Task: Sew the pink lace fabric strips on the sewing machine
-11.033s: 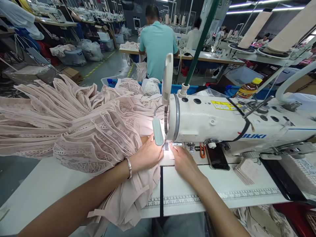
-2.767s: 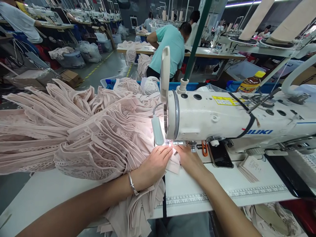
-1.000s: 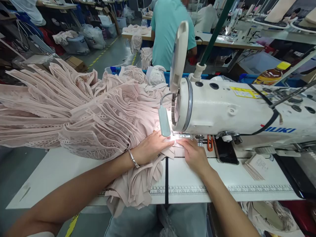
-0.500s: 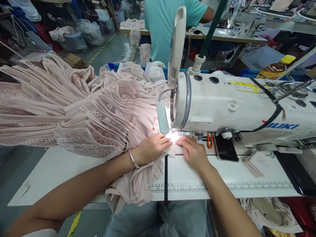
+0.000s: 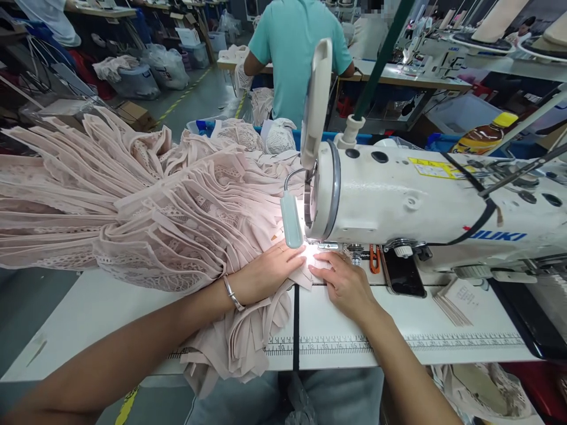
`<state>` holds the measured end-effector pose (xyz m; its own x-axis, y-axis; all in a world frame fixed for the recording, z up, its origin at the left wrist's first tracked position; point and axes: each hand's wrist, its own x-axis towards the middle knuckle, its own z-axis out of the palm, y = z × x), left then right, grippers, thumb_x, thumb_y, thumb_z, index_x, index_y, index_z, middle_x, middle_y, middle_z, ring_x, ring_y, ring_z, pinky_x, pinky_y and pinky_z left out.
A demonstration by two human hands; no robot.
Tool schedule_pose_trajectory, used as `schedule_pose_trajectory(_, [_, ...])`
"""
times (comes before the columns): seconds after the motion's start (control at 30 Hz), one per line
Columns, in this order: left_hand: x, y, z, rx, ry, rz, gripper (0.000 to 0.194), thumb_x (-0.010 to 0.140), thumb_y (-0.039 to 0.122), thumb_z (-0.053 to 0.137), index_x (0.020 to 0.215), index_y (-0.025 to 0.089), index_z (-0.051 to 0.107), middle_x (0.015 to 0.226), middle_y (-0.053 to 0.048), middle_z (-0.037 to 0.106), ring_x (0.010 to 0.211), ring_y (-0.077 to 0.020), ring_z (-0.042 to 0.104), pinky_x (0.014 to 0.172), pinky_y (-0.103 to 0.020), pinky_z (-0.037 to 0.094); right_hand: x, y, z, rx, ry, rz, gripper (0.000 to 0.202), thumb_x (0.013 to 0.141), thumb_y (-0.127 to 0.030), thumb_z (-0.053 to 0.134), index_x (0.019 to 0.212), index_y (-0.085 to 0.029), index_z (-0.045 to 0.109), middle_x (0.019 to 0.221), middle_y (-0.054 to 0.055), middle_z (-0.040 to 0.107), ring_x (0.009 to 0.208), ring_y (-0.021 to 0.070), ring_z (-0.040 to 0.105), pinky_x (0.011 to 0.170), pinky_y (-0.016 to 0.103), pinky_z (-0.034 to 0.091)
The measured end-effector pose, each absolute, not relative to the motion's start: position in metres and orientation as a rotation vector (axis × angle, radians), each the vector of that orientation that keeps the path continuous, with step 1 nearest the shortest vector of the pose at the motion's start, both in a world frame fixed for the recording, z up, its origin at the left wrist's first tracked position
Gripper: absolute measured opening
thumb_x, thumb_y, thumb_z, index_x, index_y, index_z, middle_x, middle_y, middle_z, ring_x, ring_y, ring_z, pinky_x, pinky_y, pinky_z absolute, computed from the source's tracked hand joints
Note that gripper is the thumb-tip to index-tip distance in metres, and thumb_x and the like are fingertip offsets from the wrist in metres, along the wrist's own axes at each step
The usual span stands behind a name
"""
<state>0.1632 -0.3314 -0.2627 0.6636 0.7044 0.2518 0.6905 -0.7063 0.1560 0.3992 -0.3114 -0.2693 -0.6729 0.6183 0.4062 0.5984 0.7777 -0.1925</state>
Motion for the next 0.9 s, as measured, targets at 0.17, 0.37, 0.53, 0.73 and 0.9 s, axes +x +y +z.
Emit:
schedule_pose_trajectory(0.17, [0.164,-0.329,-0.262,2.77,1.184,0.457,0.017,0.102,0.012,0.041,0.104,0.014,0.058,0.121,-0.011,0.063,0.124,-0.0238,0.054,0.112,-0.043,0.039,0.399,-0.311,-0.269,-0.84,-2.502,0.057,0.047,0.09,-0.001,0.043,0.106,-0.028,0.078,0.102,0.002,0.077,0.097,0.0174,0.067,0.085,0.032,0.059])
schedule_pose_trajectory(0.37, [0.165,-0.327,-0.259,2.738,1.172,0.46,0.02,0.102,0.01,0.039,0.098,0.014,0.058,0.113,-0.012,0.063,0.115,-0.0235,0.056,0.104,-0.041,0.043,0.399,-0.309,-0.272,-0.817,-2.489,0.054,0.043,0.09,0.001,0.045,0.107,-0.025,0.076,0.107,0.002,0.077,0.1,0.0168,0.068,0.09,0.032,0.058])
schedule_pose_trajectory(0.53, [0.165,-0.324,-0.258,2.712,1.192,0.519,0.021,0.102,0.009,0.038,0.096,0.016,0.058,0.109,-0.009,0.064,0.11,-0.0221,0.056,0.107,-0.041,0.041,0.397,-0.308,-0.276,-0.875,-2.474,-0.004,0.041,0.09,0.0,0.047,0.108,-0.024,0.075,0.111,0.004,0.076,0.104,0.0172,0.068,0.092,0.033,0.057])
schedule_pose_trajectory(0.73, [0.166,-0.319,-0.265,2.679,1.212,0.598,0.024,0.102,0.008,0.038,0.111,0.017,0.058,0.122,-0.008,0.062,0.123,-0.0219,0.051,0.114,-0.045,0.035,0.396,-0.307,-0.281,-1.025,-2.545,-0.095,0.049,0.084,0.003,0.045,0.113,-0.025,0.073,0.12,0.003,0.074,0.108,0.0193,0.067,0.096,0.034,0.055])
schedule_pose_trajectory(0.9, [0.167,-0.316,-0.268,2.71,1.266,0.675,0.021,0.102,0.01,0.041,0.109,0.017,0.059,0.119,-0.008,0.062,0.123,-0.0215,0.05,0.114,-0.044,0.036,0.394,-0.307,-0.285,-1.176,-2.62,-0.142,0.057,0.081,0.003,0.042,0.122,-0.026,0.071,0.127,0.005,0.071,0.111,0.022,0.066,0.098,0.039,0.053])
